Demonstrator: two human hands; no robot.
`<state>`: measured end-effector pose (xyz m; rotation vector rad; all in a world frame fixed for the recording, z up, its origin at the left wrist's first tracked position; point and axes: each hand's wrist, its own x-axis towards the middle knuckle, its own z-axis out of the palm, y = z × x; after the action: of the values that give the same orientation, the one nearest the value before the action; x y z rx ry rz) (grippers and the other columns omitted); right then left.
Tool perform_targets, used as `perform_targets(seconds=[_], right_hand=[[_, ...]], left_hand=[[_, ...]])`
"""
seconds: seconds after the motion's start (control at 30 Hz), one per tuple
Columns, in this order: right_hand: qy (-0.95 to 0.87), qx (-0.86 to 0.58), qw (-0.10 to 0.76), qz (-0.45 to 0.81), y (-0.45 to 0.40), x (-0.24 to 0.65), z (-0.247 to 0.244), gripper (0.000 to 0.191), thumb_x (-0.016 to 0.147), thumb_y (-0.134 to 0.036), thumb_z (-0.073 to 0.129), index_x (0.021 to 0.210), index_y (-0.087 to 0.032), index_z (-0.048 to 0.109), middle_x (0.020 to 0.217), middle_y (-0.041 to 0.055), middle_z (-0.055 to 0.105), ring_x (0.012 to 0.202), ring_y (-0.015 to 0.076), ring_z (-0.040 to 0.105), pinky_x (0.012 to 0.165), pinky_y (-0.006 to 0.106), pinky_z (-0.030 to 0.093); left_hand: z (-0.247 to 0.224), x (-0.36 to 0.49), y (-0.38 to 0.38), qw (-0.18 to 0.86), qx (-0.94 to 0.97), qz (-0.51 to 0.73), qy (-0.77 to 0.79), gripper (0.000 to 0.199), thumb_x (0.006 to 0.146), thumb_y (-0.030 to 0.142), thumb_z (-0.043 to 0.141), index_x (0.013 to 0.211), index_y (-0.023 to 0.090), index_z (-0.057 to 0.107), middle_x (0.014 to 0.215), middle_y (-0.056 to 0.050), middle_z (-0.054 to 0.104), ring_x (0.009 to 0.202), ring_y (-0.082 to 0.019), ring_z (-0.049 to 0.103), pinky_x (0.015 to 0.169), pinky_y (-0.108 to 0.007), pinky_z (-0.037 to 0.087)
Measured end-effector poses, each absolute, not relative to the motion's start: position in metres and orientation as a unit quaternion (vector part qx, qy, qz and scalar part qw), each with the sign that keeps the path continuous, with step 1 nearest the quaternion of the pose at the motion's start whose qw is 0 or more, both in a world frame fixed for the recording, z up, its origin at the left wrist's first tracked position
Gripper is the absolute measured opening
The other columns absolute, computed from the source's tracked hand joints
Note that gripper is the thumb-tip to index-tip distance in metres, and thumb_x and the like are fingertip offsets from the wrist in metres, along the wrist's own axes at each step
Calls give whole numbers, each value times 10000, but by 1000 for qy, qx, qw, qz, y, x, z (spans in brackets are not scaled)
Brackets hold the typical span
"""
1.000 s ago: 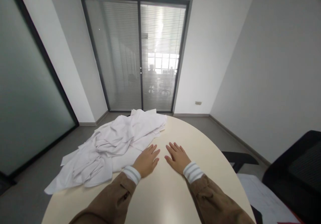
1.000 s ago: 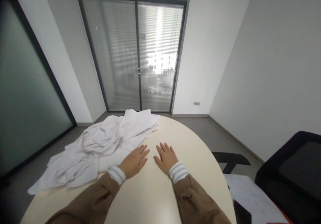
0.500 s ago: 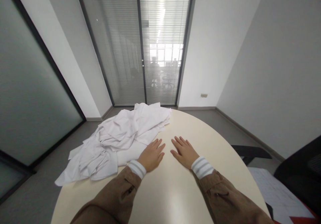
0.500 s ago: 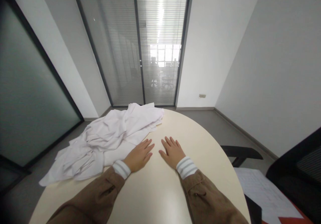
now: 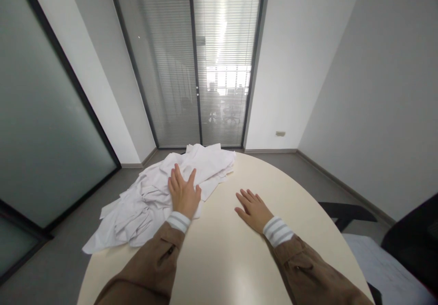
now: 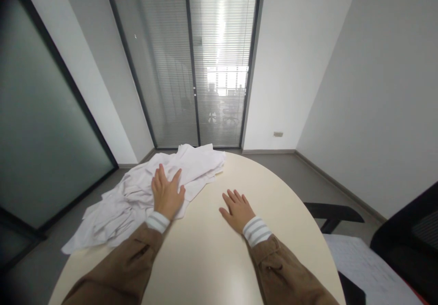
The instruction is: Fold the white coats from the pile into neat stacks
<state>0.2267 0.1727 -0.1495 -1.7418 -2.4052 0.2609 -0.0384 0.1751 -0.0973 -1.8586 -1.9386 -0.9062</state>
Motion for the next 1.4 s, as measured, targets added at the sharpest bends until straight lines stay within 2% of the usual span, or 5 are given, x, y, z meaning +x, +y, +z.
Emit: perform_targets(seconds=[0.2, 0.67, 0.9, 1.2, 1.4], right_hand=[[-805, -579, 91, 89, 173, 227, -151, 647, 962, -546, 378, 1523, -224, 381, 1616, 80, 275, 1503, 296, 187, 1201, 506, 157], [-841, -477, 221, 124, 169, 226, -142, 840, 892, -384, 525, 1590, -151, 120, 1385, 152, 573, 1232, 273, 544, 1078, 445, 384], [-879, -403, 220, 127, 165, 219, -133, 321, 881, -212, 496, 1142, -190, 681, 1002, 89, 709, 999, 231, 620, 937, 358, 449], [-776, -580, 236, 78, 170, 222, -132, 245, 879, -222, 486, 1043, -186, 664, 998, 71, 712, 942, 208, 625, 840, 283, 413], [-697, -681, 219, 47, 179, 230, -132, 268, 924, -254, 449, 1090, -169, 641, 1027, 107, 728, 959, 231, 646, 837, 302, 398]], left_hand=[[-93, -69, 189, 113, -667, -281, -681, 324, 932, 172, 435, 1144, 204, 679, 1102, -105, 698, 1104, -308, 584, 1094, -542, 298], [-96, 3, 152, -71, -873, -210, -435, 323, 908, 81, 455, 1122, 232, 644, 1110, -46, 667, 999, -198, 651, 888, -302, 496], [-96, 14, 138, -125, -898, -192, -375, 267, 974, 287, 484, 1208, 255, 607, 1175, -28, 686, 1039, -207, 653, 927, -322, 497], [-98, -4, 144, 30, -779, -127, -614, 512, 948, 521, 463, 1305, 181, 600, 1462, -166, 497, 1366, -442, 374, 1100, -645, 243], [-75, 7, 118, -111, -856, -31, -504, 589, 946, 503, 462, 1434, 172, 470, 1362, -180, 578, 1205, -360, 572, 979, -485, 456]])
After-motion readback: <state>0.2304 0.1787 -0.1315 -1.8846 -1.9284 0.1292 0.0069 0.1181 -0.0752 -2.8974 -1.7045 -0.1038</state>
